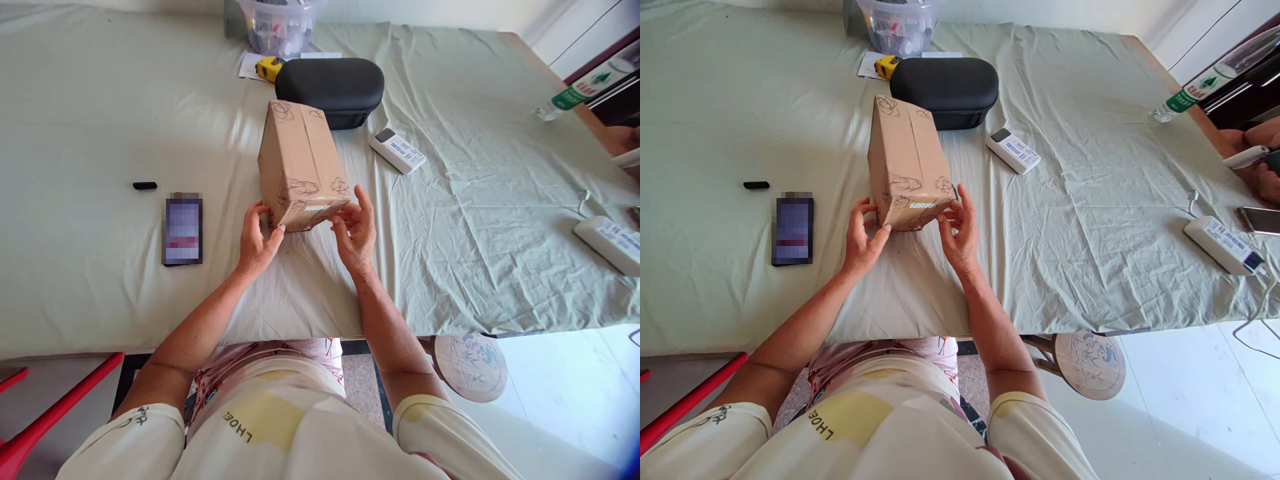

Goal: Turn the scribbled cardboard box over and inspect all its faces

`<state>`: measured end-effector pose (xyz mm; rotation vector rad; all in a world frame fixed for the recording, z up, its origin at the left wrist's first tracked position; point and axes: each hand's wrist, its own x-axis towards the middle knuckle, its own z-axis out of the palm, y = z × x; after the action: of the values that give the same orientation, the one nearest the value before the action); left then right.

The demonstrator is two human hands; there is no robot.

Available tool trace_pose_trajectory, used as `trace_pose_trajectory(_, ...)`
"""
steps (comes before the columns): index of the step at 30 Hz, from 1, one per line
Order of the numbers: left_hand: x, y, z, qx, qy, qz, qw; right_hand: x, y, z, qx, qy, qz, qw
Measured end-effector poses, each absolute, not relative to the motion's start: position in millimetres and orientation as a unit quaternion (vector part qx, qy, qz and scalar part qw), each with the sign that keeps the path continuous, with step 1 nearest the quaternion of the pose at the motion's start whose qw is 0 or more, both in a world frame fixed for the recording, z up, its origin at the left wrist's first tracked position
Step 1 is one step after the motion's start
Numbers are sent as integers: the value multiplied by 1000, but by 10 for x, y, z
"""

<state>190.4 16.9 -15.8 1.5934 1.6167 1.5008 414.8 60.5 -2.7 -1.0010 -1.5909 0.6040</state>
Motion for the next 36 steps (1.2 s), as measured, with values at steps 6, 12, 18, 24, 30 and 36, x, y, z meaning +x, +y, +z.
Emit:
trace_pose_trajectory(6, 1908, 202, -148, 543, 578, 543, 276, 4120, 562, 41, -423, -725, 255, 480)
trace_pose_trajectory(12, 1910, 224, -175, 526, 564, 574, 275, 4114, 600, -37, -447, -757, 260, 399)
trace_pose_trajectory(18, 1892, 217, -145, 518, 558, 594, 260, 4122, 598, -55, -455, -765, 244, 385)
trace_pose_trajectory(24, 1854, 240, -133, 518, 532, 610, 276, 4126, 590, -55, -453, -763, 256, 384)
trace_pose_trajectory(30, 1859, 256, -178, 476, 534, 622, 320, 4095, 557, -17, -428, -742, 254, 448)
trace_pose_trajectory(36, 1906, 252, -249, 397, 534, 628, 404, 4053, 488, 56, -363, -779, 247, 448)
